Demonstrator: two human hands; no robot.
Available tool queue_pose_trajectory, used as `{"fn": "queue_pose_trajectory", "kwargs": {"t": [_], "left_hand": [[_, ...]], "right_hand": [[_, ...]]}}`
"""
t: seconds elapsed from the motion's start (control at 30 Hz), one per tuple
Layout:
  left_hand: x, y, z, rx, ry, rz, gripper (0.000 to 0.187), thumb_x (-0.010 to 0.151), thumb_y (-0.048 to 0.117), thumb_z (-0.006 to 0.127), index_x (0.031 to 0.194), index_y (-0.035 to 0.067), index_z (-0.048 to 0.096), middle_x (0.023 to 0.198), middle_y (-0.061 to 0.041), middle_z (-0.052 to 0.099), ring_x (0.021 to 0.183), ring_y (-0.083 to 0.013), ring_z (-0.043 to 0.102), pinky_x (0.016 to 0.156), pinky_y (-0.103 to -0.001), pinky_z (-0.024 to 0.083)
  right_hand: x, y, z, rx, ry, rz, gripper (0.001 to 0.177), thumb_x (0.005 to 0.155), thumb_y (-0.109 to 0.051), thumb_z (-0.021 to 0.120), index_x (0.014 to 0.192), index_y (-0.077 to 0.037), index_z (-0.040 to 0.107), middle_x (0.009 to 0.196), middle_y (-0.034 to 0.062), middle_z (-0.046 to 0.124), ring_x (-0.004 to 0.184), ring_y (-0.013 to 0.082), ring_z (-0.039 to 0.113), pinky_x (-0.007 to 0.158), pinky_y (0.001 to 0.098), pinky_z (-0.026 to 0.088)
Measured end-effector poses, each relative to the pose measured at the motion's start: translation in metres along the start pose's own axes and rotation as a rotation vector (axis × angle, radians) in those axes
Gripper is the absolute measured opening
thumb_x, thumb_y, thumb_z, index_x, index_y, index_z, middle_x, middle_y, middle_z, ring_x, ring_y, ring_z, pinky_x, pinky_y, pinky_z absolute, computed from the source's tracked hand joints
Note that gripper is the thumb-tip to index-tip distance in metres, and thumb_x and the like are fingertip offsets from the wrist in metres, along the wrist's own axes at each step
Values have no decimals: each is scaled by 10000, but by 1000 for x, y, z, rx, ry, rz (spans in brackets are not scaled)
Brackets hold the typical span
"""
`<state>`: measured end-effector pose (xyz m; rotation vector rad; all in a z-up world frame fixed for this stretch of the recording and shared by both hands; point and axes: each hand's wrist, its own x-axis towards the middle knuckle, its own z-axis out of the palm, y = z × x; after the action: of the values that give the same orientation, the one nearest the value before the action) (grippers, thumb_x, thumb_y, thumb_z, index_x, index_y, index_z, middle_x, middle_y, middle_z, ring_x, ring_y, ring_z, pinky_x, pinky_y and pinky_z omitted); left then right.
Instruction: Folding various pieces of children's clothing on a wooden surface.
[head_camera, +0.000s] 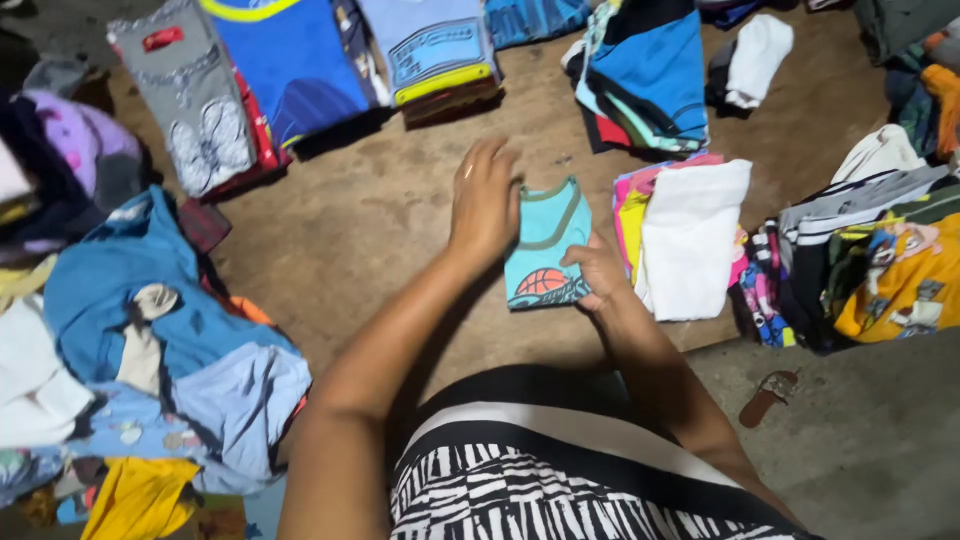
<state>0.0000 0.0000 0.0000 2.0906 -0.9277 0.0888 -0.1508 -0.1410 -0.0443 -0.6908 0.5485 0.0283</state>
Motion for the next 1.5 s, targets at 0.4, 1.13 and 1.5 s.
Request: {"fn": "queue_pose_trajectory", "kwargs": {"t": [0.4,1.13,1.5], "left_hand": [[171,-38,209,-178,-35,-336,994,744,486,873,1548,192,368,1369,-252,527,1272,-432,524,1095,-518,383],[200,-94,162,699,-31,19,398,913,119,578,1300,38,612,1294,-183,556,1091,-405,550,879,-588,454],[130,-55,117,472,-103,290,380,871,112,582,1216,-17,674,1132,-151,599,984,-354,564,814,-477,462]], "right_hand": [[11,12,-42,-132,3,-84,1041,607,132,468,1597,-118,265,1405,110,574,1268,225,577,1042,350,474],[-2,-29,-3,-108,61,45,1006,600,126,424,1579,-65,295,1427,130,547,1297,235,566,1061,359,490],[23,-136,-47,-484,-268,-223,957,727,53,558,1578,-66,136,1521,113,428,1369,202,480,1075,339,461]]}}
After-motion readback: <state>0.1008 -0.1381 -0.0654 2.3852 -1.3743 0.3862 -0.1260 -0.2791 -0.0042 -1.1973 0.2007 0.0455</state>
